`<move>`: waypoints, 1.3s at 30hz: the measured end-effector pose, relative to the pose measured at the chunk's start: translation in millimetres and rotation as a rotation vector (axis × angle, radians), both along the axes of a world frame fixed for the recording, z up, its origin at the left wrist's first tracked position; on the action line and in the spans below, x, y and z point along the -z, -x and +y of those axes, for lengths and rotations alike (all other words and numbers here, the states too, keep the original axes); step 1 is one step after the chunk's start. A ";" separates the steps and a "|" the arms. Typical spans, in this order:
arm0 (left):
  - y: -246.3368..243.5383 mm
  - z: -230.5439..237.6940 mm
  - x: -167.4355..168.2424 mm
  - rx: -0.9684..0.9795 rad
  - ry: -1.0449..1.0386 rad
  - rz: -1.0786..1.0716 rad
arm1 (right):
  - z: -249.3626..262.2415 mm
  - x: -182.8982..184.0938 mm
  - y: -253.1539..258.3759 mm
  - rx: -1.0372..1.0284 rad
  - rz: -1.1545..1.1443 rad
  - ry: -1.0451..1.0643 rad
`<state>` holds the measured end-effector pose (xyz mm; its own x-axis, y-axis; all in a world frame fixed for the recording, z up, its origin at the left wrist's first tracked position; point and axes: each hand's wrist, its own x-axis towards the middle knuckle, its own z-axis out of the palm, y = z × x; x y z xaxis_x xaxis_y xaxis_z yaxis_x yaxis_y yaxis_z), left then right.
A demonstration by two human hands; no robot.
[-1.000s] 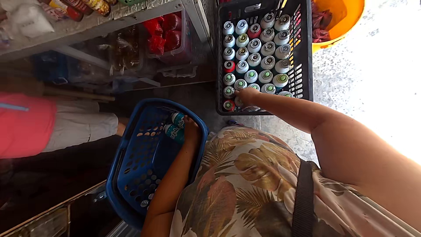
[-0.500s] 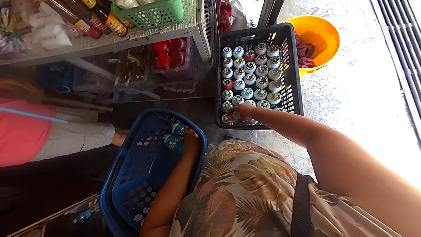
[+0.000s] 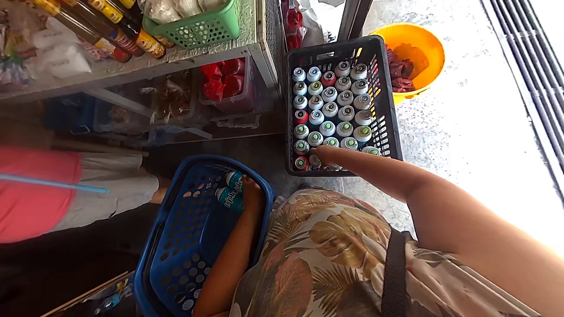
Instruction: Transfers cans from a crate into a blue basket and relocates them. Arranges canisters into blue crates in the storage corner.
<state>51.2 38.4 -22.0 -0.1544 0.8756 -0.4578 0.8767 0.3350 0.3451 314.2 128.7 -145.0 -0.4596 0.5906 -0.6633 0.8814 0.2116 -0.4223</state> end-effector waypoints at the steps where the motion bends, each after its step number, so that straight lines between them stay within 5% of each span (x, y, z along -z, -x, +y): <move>1: 0.0 0.5 -0.5 -0.011 0.015 0.004 | 3.7 -7.3 -4.6 0.005 0.101 -0.027; 4: 0.6 2.5 -1.9 -0.043 0.038 0.006 | 26.7 -38.6 -17.2 0.123 0.308 -0.138; 7: 0.1 5.2 -3.8 -0.028 0.070 0.012 | 50.1 -9.1 -36.9 0.366 0.345 -0.451; 15: -0.1 6.5 -5.4 0.049 0.099 0.077 | 54.5 49.9 -49.7 0.464 0.195 -0.357; 22: 2.2 8.7 -2.9 0.139 0.142 0.024 | 55.5 -30.1 -33.2 0.547 0.436 -0.517; 29: -7.8 6.0 3.4 -0.040 0.190 -0.025 | -1.0 -137.2 70.0 0.332 0.760 -0.130; 33: -11.4 -0.9 1.2 -0.066 0.175 -0.076 | -23.2 -139.9 110.1 0.230 0.813 -0.033; 39: 10.5 -5.7 10.0 0.012 0.171 -0.023 | -35.6 -142.0 144.3 0.368 0.712 0.244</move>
